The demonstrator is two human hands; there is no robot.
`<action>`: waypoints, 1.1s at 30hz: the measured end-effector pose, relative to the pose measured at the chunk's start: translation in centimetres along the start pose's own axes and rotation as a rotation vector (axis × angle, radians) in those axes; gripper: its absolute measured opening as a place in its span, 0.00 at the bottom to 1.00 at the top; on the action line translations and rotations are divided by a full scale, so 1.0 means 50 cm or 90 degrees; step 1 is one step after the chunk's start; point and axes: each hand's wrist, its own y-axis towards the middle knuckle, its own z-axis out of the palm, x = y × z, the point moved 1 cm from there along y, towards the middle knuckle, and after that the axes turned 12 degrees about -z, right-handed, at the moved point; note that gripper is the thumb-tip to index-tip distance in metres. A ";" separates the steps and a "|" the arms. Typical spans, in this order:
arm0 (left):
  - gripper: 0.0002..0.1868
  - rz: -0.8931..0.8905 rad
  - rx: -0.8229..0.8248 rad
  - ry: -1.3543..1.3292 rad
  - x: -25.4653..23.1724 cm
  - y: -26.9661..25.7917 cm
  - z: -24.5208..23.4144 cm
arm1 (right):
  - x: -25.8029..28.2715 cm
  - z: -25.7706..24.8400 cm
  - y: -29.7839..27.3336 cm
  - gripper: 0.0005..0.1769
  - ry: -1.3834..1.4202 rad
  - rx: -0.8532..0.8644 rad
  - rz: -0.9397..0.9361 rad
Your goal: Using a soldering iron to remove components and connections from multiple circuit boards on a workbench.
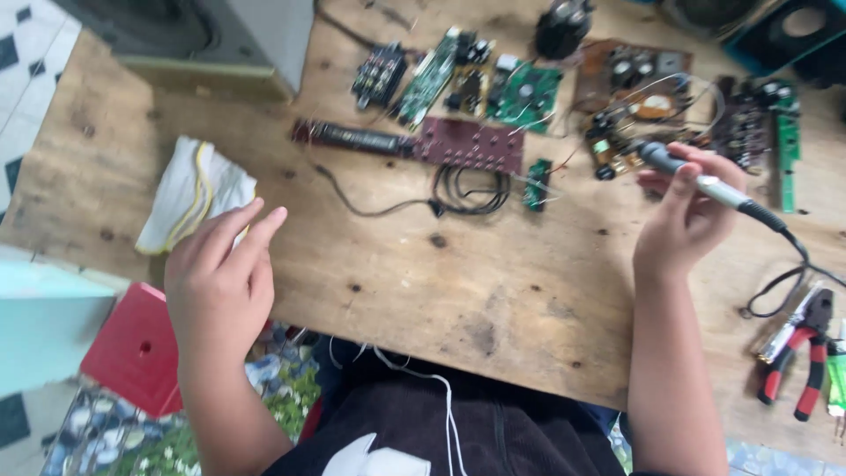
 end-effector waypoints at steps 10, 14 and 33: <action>0.26 0.363 0.385 0.029 -0.232 0.135 0.182 | 0.014 -0.010 0.015 0.11 0.014 -0.086 0.119; 0.23 0.521 0.175 0.004 -0.319 0.096 0.309 | -0.005 -0.030 0.016 0.12 0.006 -0.134 0.112; 0.17 0.261 -0.046 -0.166 -0.420 0.092 0.428 | -0.046 -0.060 0.011 0.11 -0.050 -0.112 0.097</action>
